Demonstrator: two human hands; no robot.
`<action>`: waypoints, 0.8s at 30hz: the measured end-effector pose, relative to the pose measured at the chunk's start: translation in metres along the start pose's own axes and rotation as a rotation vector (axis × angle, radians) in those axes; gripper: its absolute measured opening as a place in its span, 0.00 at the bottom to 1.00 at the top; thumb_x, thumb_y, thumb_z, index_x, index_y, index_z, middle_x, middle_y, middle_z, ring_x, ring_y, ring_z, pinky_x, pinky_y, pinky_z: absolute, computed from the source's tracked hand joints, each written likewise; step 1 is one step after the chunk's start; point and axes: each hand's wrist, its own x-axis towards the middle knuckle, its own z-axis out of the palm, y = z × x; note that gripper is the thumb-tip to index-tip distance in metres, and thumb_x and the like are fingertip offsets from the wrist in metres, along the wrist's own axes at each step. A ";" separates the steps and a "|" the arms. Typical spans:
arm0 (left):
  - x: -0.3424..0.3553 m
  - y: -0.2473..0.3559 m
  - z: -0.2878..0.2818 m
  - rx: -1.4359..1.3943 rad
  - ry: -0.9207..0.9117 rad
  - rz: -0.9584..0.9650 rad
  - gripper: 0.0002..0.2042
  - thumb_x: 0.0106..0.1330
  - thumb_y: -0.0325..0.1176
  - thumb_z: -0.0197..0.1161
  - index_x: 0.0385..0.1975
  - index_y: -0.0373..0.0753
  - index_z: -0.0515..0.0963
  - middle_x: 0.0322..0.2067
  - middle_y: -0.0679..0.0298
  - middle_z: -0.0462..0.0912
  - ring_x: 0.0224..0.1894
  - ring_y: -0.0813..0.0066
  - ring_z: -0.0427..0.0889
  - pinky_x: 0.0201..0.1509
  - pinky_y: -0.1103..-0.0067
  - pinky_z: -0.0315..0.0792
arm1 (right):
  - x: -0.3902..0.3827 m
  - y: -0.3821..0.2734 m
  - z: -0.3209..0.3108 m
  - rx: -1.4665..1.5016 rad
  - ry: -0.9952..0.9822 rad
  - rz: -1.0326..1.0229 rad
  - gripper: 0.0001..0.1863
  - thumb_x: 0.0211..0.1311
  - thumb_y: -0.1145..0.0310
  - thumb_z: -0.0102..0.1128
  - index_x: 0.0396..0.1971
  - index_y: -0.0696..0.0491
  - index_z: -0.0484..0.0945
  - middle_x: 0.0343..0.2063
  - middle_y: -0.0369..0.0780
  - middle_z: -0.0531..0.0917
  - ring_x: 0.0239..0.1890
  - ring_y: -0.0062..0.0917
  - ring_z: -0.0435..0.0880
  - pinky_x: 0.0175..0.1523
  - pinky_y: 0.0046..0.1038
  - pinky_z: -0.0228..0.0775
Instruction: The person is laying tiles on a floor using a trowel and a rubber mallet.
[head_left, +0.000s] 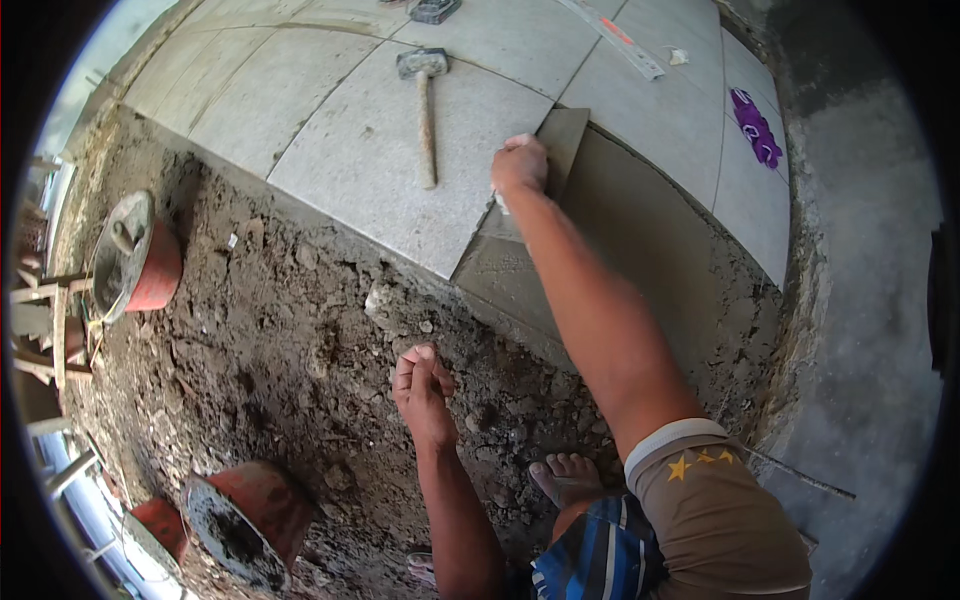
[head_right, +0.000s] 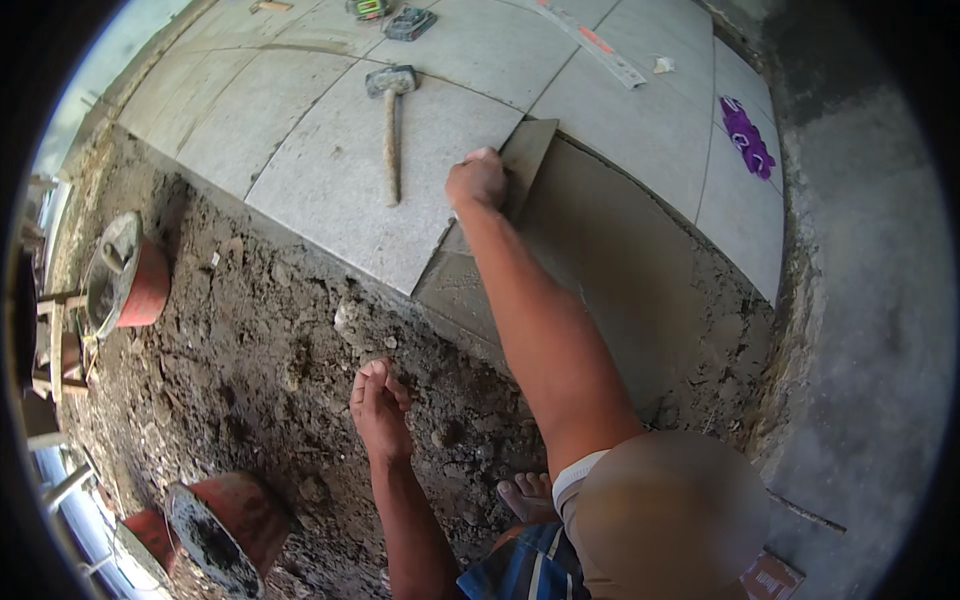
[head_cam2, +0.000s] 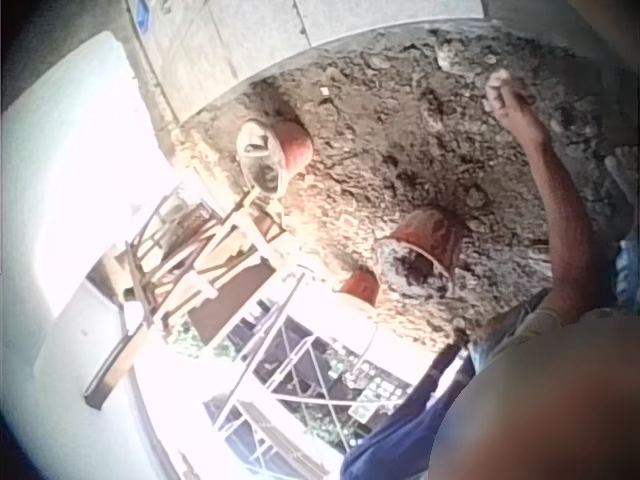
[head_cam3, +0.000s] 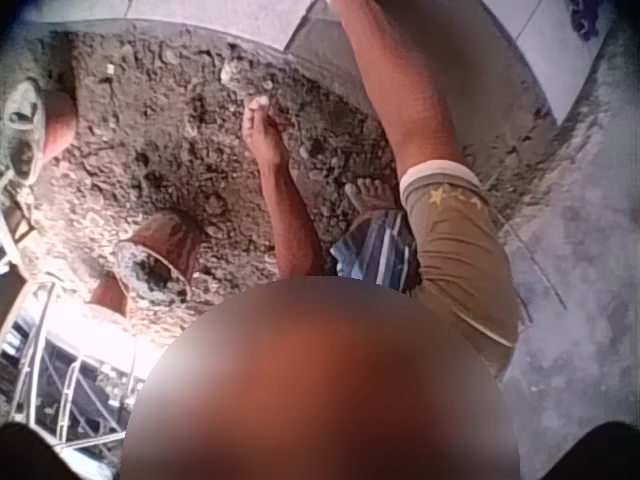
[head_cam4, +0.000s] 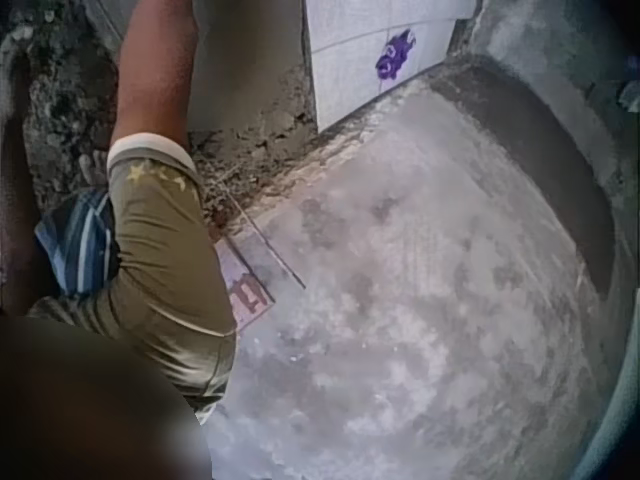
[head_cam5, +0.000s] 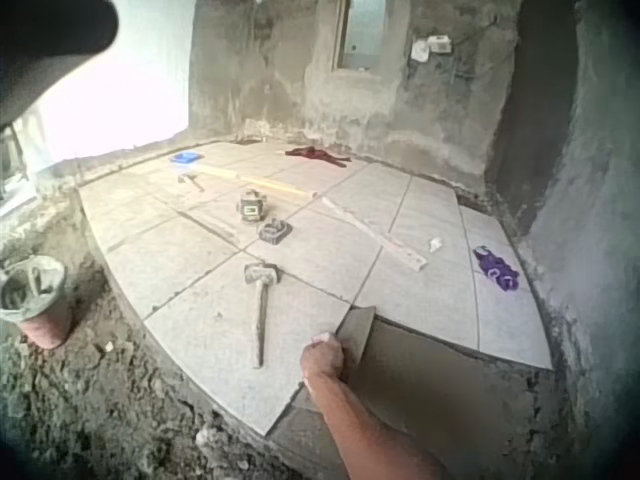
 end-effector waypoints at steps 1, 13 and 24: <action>-0.002 0.001 -0.002 0.011 0.025 -0.004 0.09 0.72 0.40 0.63 0.39 0.41 0.78 0.22 0.75 0.72 0.21 0.87 0.66 0.24 0.85 0.58 | 0.004 -0.001 -0.001 0.024 -0.015 0.022 0.08 0.58 0.75 0.61 0.38 0.50 0.79 0.34 0.46 0.86 0.37 0.39 0.87 0.45 0.35 0.79; -0.016 -0.001 -0.012 0.040 0.012 0.001 0.06 0.73 0.37 0.61 0.38 0.42 0.77 0.22 0.75 0.72 0.21 0.86 0.67 0.24 0.85 0.57 | -0.042 0.032 -0.164 0.787 -0.075 0.147 0.06 0.72 0.67 0.52 0.44 0.48 0.76 0.21 0.32 0.71 0.16 0.19 0.68 0.18 0.29 0.66; -0.025 -0.002 0.019 0.062 0.043 0.007 0.07 0.72 0.37 0.62 0.32 0.44 0.75 0.18 0.75 0.68 0.18 0.86 0.62 0.22 0.83 0.55 | -0.039 0.027 -0.096 0.693 -0.304 0.136 0.06 0.74 0.64 0.55 0.41 0.51 0.75 0.21 0.32 0.71 0.16 0.18 0.69 0.16 0.27 0.65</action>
